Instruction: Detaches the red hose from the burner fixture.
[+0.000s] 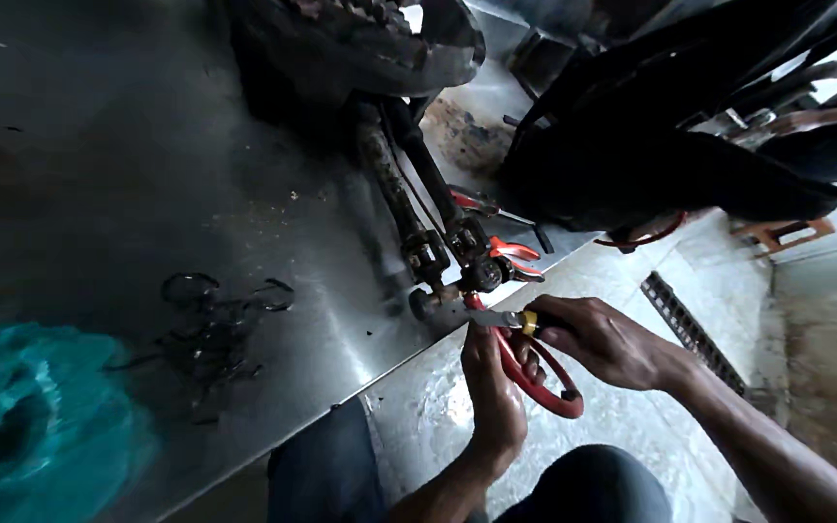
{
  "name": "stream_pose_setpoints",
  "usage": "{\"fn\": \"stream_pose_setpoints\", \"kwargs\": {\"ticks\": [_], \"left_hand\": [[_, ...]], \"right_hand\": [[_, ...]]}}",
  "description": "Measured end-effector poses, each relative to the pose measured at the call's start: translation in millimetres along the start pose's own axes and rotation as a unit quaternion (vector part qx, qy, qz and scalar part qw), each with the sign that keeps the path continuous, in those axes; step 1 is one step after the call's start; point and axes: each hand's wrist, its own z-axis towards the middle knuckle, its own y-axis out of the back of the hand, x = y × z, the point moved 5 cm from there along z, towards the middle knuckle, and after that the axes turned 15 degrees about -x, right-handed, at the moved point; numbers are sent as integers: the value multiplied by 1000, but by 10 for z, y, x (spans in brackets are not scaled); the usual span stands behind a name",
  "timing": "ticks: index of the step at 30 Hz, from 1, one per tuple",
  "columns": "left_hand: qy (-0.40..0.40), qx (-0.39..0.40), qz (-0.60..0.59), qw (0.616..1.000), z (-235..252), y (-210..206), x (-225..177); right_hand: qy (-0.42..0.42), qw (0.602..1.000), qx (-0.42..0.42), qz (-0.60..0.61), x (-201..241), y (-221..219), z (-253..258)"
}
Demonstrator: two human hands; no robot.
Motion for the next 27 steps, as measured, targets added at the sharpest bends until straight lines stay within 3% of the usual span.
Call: {"fn": "stream_pose_setpoints", "kwargs": {"ticks": [6, 15, 23, 27], "left_hand": [[-18, -15, 27, 999, -28, 60, -11], [-55, -55, 101, 992, -78, 87, -92], [-96, -119, 148, 977, -125, -12, -38], [-89, -153, 141, 974, -100, -31, 33]], "right_hand": [[-9, 994, -56, 99, -115, -295, -130], [73, 977, -66, 187, -208, -487, 80], [153, 974, -117, 121, -275, -512, 255], [140, 973, -135, 122, -318, -446, 277]]}}
